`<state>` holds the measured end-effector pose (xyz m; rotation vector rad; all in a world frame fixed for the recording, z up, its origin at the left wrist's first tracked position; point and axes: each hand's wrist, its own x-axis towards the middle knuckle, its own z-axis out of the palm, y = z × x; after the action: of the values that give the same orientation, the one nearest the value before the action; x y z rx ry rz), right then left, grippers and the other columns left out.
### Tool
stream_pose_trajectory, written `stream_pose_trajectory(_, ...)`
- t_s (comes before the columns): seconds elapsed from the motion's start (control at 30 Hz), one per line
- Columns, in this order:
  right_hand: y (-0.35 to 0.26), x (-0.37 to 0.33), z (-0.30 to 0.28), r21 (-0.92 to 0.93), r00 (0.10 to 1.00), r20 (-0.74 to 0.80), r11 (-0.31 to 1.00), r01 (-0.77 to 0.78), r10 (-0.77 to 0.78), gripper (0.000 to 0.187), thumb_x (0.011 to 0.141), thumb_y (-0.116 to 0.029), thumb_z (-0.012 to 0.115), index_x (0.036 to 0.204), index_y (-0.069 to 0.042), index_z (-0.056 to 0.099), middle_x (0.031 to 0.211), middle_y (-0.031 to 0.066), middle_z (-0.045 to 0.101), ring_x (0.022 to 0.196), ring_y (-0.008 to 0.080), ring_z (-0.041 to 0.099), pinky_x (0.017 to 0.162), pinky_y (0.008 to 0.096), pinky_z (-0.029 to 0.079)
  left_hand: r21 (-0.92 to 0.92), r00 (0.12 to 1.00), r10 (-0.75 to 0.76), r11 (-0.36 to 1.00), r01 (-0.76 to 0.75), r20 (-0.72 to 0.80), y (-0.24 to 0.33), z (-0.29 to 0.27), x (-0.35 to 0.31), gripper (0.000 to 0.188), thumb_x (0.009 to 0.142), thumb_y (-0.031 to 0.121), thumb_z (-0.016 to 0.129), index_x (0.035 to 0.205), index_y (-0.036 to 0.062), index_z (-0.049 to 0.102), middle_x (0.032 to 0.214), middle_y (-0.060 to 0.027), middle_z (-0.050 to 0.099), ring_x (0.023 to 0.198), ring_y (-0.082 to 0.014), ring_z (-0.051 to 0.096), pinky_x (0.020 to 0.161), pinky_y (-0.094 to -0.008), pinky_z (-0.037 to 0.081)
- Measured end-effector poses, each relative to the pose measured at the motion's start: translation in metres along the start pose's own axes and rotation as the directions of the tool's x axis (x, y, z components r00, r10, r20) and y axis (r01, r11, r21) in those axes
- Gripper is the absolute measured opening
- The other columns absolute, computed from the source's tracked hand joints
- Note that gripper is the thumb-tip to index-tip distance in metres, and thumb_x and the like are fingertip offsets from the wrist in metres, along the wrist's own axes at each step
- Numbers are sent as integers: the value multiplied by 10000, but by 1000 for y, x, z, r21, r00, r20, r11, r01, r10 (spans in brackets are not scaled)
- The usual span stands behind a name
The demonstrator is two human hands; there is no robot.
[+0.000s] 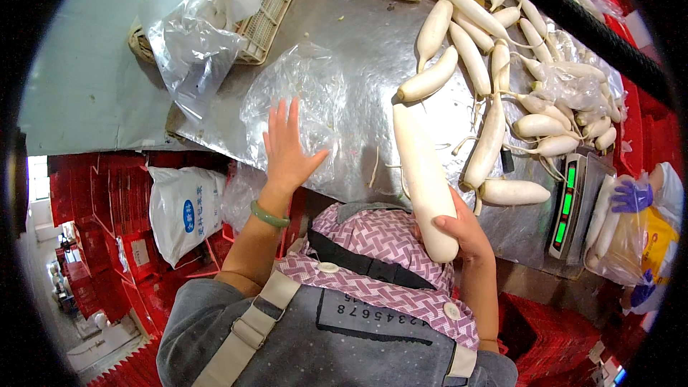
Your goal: The person sorts and bags white radishes, occasionally trimming them with a knife, before weighing the bags on a digital scale and placing them into red crates.
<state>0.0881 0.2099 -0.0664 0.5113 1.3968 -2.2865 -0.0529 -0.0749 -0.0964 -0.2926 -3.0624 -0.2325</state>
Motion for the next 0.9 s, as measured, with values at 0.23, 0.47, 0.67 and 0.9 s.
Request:
stream_pose_trajectory(0.23,-2,3,7,111,992,122,994,-2,-11,877,639,-338,749,1335,36,368,987,188,602,740,239,638,631,325,537,-942,949,-195,183,283,247,-69,63,0,448,791,-9,537,1239,-18,528,1147,-123,622,1032,-239,621,903,-339,483)
stream_pose_trajectory(0.47,1,-3,-14,342,949,314,937,-76,-38,894,649,-293,765,1356,40,330,1069,232,580,804,294,648,705,379,548,-756,981,163,-628,185,104,-44,26,-2,549,685,50,535,1232,2,537,1202,-128,576,1129,-255,555,964,-480,448)
stream_pose_trajectory(0.67,3,-13,-29,502,867,483,851,-158,-124,885,691,-325,728,1363,68,305,1086,276,552,831,325,643,673,390,562,-686,931,247,-629,365,269,-33,3,-7,719,853,511,498,1349,-5,426,1121,-97,544,1029,-230,533,989,-559,404)
stream_pose_trajectory(0.9,13,17,-9,704,931,357,678,-213,-79,619,909,-332,541,1321,85,343,1170,240,532,961,308,614,783,391,555,-835,831,341,-186,518,440,-35,61,-21,792,930,562,413,1448,-20,274,1346,-147,430,1033,-230,545,999,-520,413)
